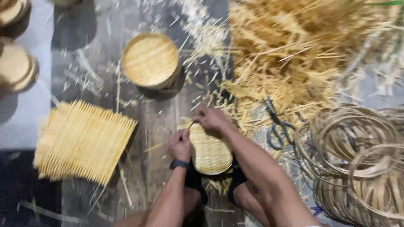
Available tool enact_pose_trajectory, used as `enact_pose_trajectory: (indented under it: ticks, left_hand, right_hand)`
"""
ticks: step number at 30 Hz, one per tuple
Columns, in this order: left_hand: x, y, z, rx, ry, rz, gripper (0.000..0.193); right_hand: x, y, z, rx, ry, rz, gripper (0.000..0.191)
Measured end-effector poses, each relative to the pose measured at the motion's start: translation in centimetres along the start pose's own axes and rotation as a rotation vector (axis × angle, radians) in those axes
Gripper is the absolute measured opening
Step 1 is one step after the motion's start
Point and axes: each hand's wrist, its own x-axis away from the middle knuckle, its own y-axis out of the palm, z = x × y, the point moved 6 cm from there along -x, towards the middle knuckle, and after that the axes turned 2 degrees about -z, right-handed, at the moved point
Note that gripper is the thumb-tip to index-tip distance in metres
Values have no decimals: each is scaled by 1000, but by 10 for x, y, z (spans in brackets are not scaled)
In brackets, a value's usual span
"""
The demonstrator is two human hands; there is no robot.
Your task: The person sits on the floor assembling round bamboo steamer baskets. They press a woven bamboo mat into a circular bamboo rim, fold and trim the protruding strip ends with scissors, tap the rim to seat the mat, and stack the finished basket on a pile of completed baskets.
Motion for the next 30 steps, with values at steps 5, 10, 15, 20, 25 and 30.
enact_pose_trajectory:
  ticks: [5,10,15,20,25,30]
  left_hand:
    - [4,-12,10,159,-108,-10,24]
    - [27,-45,36,-133,62,217,34]
    - [35,-31,19,-35,-93,39,25]
    - [25,-10,-24,-45,-305,-52,26]
    - [15,11,-66,538,-681,-212,29]
    - [-6,2,-61,609,-736,-366,21]
  right_hand:
    - [-3,11,-28,210,-668,269,18]
    - [3,34,-38,320,-820,147,20]
    - [-16,47,-42,574,-690,3,32]
    - [-33,56,-47,610,-575,-41,33]
    - [-49,66,-35,649,-415,-130,38]
    - [-65,74,-21,511,-318,-158,37]
